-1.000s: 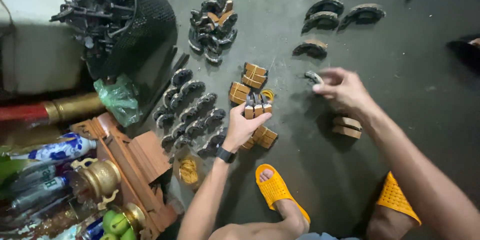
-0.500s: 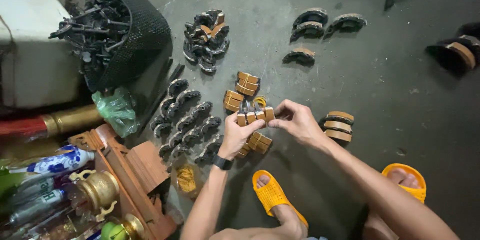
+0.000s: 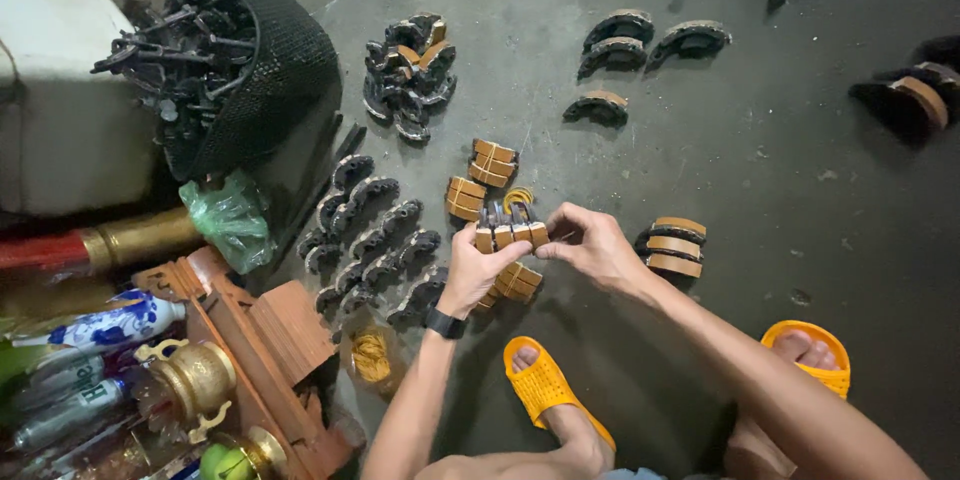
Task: The person sits on the floor and repeatedly picks up small curved metal pieces and rectangular wooden blocks, then stacks them together into small bundles. The person arranges the assembled bundles in rows on the floor.
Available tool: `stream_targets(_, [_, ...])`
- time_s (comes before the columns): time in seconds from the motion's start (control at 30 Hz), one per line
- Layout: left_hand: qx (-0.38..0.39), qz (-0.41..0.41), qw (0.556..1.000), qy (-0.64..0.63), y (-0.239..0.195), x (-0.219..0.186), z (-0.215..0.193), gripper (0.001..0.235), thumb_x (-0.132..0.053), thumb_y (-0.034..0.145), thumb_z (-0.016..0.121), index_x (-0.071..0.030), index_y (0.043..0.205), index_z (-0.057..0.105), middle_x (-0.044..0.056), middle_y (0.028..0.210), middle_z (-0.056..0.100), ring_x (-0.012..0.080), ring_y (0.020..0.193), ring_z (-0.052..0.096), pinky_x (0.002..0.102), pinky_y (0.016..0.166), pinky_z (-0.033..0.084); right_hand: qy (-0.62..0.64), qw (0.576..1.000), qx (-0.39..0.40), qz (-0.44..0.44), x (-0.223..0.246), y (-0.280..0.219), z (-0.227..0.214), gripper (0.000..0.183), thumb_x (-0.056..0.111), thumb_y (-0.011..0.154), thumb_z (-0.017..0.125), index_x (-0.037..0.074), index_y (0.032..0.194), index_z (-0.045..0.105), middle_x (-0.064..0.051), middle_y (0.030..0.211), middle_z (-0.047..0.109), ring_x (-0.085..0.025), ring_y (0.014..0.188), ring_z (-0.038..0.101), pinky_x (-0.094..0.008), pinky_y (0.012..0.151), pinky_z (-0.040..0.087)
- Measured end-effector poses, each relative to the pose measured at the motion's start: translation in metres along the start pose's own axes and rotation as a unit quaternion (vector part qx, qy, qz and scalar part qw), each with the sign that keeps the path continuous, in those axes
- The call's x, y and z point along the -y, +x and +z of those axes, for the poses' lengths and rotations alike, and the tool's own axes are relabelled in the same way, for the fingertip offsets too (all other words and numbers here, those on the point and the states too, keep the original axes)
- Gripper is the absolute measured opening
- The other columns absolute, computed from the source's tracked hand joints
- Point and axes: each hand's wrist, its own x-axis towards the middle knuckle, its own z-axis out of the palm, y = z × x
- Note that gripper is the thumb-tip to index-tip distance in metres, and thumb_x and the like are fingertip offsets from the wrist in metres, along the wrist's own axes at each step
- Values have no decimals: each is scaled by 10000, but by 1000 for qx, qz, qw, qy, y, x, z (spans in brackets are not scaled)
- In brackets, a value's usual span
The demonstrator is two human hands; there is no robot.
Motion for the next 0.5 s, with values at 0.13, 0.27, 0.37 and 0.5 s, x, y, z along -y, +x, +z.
stream_targets(0.13, [-31,-32,995,91,1,4,7,552,-270,475,1059,-47,884,762,65,777,721,120,688,648,261,671,549,-14,1000,-15,10,-2,-1,-3,348,230,685,967,141,923,730,-36,767,770,-134,728,700,-308,684,576])
stream_targets(0.27, [-11,-9,1000,12,4,-1,14,375,-93,592,997,-60,903,791,31,782,759,66,704,648,246,668,559,-88,995,43,-25,28,5,-24,253,149,744,890,115,950,747,-96,845,795,-258,801,738,-392,734,595])
stream_targets(0.37, [-8,-9,1000,-9,2,-10,19,360,-63,607,977,-61,910,782,30,800,761,64,728,639,257,687,568,-289,952,-13,-99,27,44,-50,224,91,831,798,87,1043,725,-139,947,760,-324,886,722,-418,734,587])
stream_targets(0.5, [3,-15,1000,-16,1,-5,18,377,-46,613,975,-47,937,783,60,824,779,72,733,654,269,687,584,-575,742,-225,-261,18,102,-77,237,92,958,637,78,1194,647,-89,1153,592,-281,1043,567,-345,680,523])
